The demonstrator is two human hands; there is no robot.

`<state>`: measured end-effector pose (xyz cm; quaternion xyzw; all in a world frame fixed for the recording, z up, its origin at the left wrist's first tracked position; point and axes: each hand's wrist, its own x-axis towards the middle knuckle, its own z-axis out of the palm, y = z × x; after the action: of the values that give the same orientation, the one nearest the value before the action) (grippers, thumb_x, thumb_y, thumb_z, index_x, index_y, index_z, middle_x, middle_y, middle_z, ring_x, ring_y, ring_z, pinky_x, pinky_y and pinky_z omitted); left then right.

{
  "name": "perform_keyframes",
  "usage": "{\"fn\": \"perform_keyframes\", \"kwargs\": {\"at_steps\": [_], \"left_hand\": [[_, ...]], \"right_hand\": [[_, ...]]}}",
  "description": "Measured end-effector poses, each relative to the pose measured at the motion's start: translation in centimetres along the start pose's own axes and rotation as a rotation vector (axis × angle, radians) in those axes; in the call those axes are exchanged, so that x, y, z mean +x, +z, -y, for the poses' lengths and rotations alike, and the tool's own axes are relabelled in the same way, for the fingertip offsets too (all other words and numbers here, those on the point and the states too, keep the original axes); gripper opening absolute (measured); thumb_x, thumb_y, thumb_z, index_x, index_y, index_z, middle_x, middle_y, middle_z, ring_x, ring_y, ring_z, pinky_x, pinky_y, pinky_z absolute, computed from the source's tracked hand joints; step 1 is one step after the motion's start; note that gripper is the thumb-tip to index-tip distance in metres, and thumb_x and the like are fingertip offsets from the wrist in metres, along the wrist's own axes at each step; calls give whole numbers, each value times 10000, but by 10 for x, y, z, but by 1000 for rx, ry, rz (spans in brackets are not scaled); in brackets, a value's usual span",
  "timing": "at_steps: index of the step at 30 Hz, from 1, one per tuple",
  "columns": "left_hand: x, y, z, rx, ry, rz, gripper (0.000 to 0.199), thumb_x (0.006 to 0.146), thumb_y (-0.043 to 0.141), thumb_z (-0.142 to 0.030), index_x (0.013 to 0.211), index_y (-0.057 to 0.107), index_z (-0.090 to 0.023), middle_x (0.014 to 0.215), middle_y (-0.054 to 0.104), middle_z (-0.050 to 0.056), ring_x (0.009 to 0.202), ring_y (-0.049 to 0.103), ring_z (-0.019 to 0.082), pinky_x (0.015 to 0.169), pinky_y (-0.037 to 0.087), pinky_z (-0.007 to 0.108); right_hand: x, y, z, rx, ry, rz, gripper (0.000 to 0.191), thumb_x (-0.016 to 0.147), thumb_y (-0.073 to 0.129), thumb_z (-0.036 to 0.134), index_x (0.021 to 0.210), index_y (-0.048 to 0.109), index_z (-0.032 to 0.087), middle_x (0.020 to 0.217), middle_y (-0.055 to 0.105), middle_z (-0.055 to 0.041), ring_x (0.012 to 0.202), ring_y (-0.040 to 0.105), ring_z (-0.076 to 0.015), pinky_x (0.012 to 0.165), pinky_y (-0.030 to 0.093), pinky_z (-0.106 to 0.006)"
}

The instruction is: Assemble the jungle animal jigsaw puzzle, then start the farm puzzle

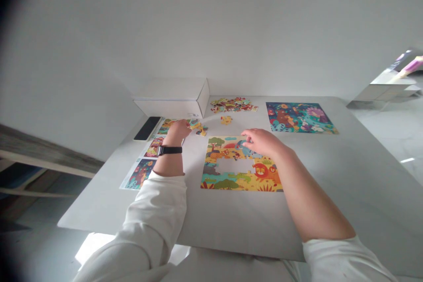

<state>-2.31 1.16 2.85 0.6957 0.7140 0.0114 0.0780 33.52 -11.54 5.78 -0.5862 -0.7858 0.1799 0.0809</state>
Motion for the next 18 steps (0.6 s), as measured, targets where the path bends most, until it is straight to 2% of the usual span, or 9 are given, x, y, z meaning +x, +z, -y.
{"fn": "perform_keyframes", "kwargs": {"at_steps": [3,11,18], "left_hand": [[1,6,0,-8,41,-35,466,962,589,-188,1399,751,-188,1423,763,185,1335,703,317,1095,563,374],[2,16,-14,-27,120,-1,422,973,681,-355,1366,806,-266,1388,781,143,1343,697,340,1113,567,391],[3,23,-20,-136,125,-20,424,1010,703,-328,1421,792,-278,1493,700,140,1318,693,345,1148,539,433]], "right_hand": [[0,0,2,0,8,10,338,1036,736,284,1371,754,242,1171,841,-89,989,783,-241,888,573,-339],[1,0,3,7,11,24,330,1044,730,299,1368,761,246,1172,841,-90,1009,779,-240,914,572,-336],[3,4,-4,26,-9,12,305,1031,740,298,1330,775,246,1128,843,-89,955,777,-242,875,578,-347]]}}
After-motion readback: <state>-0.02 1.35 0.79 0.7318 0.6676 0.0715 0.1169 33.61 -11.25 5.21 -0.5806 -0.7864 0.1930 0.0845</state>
